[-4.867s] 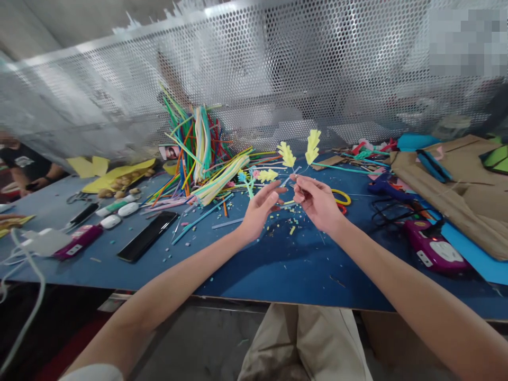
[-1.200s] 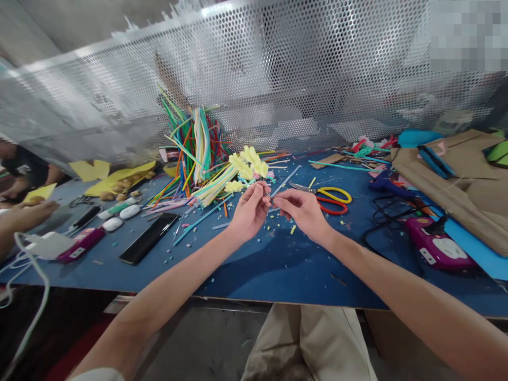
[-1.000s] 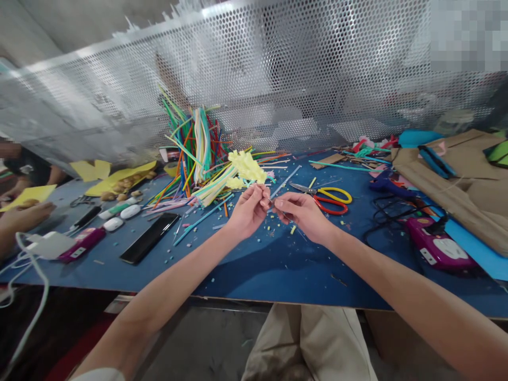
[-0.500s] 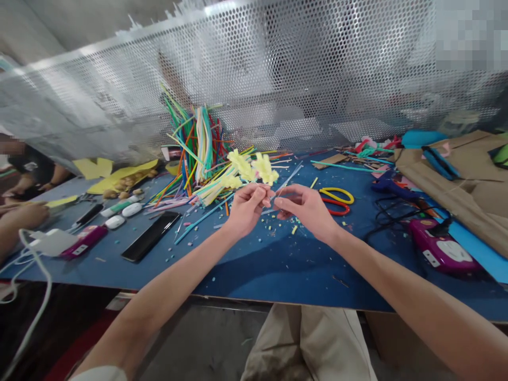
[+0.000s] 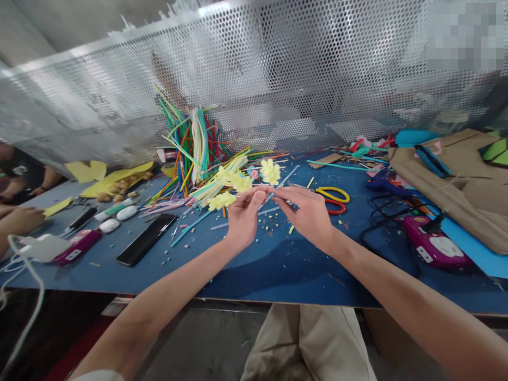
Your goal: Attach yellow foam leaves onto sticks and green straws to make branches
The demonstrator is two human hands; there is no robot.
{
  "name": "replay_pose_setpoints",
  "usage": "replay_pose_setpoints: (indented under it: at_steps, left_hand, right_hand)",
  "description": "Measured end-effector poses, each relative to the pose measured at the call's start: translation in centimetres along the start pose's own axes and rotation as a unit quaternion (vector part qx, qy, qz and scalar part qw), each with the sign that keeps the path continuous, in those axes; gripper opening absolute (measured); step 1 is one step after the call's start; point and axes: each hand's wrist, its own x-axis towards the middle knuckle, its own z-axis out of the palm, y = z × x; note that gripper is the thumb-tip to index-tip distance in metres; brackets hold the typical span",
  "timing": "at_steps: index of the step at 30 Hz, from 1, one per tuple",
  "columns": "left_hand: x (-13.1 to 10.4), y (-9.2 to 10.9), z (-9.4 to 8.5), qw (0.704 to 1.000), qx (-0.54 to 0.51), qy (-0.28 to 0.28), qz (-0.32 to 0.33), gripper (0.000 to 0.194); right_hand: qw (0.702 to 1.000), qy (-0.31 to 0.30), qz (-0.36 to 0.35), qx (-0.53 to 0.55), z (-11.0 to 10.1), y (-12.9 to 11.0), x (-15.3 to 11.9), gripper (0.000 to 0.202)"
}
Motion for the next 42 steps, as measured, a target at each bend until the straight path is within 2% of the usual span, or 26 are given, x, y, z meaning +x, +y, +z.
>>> replay_pose_setpoints:
  at_steps: [6, 11, 15, 18, 22, 27, 31, 34, 36, 38, 40, 42]
  left_hand:
    - [0.1, -0.1, -0.2, 1.0, 0.018, -0.01, 0.024, 0.021]
    - [0.5, 0.4, -0.7, 0.996, 0.056, -0.038, 0.053, 0.021]
    - [1.4, 1.4, -1.6, 0.989, 0.104, -0.103, 0.034, 0.024]
    - [2.0, 1.9, -2.1, 0.984, 0.115, -0.136, 0.015, 0.026]
    - [2.4, 1.7, -2.5, 0.981, 0.086, -0.175, 0.016, 0.024]
    - [2.3, 1.2, -2.4, 0.98, 0.04, -0.195, -0.004, 0.024]
    - [2.0, 1.2, -2.2, 0.979, 0.011, -0.199, -0.032, 0.026]
    - [1.8, 1.0, -2.0, 0.982, 0.003, -0.185, -0.047, 0.028]
    - [1.7, 0.8, -1.9, 0.99, 0.007, -0.136, -0.035, 0.028]
    - [1.7, 0.4, -1.7, 0.998, 0.004, -0.069, -0.007, 0.025]
    - [1.6, 0.0, -1.5, 1.0, 0.0, -0.016, 0.015, 0.024]
    - [1.3, -0.4, -1.2, 1.0, 0.008, 0.012, 0.021, 0.024]
  right_hand:
    - [0.999, -0.011, -0.047, -0.022, 0.0, 0.0, 0.1, 0.022]
    - [0.998, 0.001, -0.054, -0.008, 0.0, -0.2, 0.1, 0.014]
    - [1.0, -0.005, -0.008, 0.016, 0.0, -0.4, 0.2, 0.008]
    - [0.995, -0.049, 0.052, 0.062, -0.1, -0.5, 0.3, 0.01]
    - [0.967, -0.141, 0.132, 0.165, -0.3, -0.6, 0.6, 0.018]
    - [0.907, -0.236, 0.2, 0.286, -0.6, -0.5, 1.1, 0.024]
    - [0.872, -0.276, 0.204, 0.349, -0.7, -0.3, 1.0, 0.025]
    - [0.862, -0.28, 0.188, 0.377, -0.6, -0.1, 1.0, 0.026]
    - [0.871, -0.259, 0.183, 0.375, -0.4, 0.0, 1.0, 0.022]
    - [0.896, -0.232, 0.172, 0.338, -0.2, 0.1, 1.0, 0.018]
    - [0.937, -0.202, 0.14, 0.248, -0.1, 0.1, 0.9, 0.021]
    - [0.975, -0.169, 0.086, 0.113, -0.1, -0.1, 0.7, 0.023]
